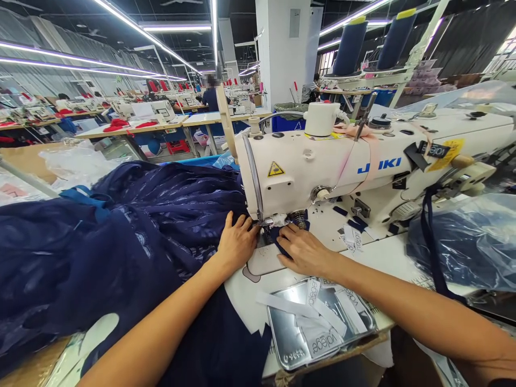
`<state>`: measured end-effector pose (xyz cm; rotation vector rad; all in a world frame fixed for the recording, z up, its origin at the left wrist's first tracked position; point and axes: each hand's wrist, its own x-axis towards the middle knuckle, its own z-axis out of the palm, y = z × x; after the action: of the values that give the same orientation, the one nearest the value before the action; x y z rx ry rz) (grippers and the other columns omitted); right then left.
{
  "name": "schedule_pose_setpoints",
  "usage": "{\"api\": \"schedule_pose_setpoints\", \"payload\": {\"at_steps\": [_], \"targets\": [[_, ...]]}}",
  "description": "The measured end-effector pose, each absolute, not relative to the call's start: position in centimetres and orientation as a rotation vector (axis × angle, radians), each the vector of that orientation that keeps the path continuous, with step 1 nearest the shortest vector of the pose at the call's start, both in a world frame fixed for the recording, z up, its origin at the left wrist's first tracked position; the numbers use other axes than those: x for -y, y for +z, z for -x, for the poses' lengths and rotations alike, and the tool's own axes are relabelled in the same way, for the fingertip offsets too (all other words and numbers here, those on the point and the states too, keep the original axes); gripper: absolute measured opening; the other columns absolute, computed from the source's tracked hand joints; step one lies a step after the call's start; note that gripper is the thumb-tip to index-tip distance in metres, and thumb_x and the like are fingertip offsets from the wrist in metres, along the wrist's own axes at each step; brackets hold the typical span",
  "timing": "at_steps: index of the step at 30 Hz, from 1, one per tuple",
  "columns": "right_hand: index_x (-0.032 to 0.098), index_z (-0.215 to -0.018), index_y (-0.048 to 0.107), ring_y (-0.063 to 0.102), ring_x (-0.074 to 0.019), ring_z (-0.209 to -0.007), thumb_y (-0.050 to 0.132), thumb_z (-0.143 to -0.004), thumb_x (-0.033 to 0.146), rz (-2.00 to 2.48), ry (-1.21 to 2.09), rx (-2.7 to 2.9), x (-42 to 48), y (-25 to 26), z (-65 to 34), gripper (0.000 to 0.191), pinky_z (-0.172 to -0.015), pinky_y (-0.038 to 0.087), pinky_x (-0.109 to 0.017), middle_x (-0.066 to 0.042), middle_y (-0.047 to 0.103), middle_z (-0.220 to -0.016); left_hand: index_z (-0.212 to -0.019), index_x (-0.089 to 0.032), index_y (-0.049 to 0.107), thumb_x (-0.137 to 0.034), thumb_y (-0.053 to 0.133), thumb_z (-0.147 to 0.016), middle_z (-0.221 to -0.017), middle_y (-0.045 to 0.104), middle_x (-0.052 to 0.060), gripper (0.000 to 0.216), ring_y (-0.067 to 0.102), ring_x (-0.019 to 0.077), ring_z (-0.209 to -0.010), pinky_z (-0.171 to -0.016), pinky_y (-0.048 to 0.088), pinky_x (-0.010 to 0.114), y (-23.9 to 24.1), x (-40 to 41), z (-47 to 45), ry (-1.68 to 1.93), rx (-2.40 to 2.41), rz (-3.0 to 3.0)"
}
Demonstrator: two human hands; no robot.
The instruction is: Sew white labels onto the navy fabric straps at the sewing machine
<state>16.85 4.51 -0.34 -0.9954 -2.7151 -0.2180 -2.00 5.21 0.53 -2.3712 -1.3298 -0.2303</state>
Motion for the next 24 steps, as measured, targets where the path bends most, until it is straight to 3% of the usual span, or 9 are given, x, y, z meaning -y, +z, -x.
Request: {"api": "schedule_pose_setpoints", "payload": {"at_steps": [13, 24], "targets": [[0.004, -0.099, 0.060, 0.048, -0.0291, -0.092, 0.050, -0.083, 0.035, 0.999, -0.309, 2.700, -4.0, -1.0, -16.2, 0.036, -0.079, 0.045, -0.040, -0.017, 0.055, -0.093, -0.099, -0.017, 0.061, -0.018, 0.045, -0.080, -0.095, 0.062, 0.012, 0.026, 0.051, 0.0287, -0.097, -0.096, 0.026, 0.056, -0.4, -6.2, 2.0, -0.264, 1.361, 2.364], [0.005, -0.100, 0.060, 0.049, -0.0301, -0.096, 0.049, -0.084, 0.029, 1.051, -0.305, 2.682, -4.3, -1.1, -15.7, 0.031, -0.078, 0.046, -0.040, -0.018, 0.056, -0.099, -0.088, -0.014, 0.063, -0.018, 0.044, -0.079, -0.087, 0.064, 0.014, 0.021, 0.053, 0.0294, -0.092, -0.093, 0.027, 0.057, -0.7, -6.9, 1.8, -0.306, 1.392, 2.357]]}}
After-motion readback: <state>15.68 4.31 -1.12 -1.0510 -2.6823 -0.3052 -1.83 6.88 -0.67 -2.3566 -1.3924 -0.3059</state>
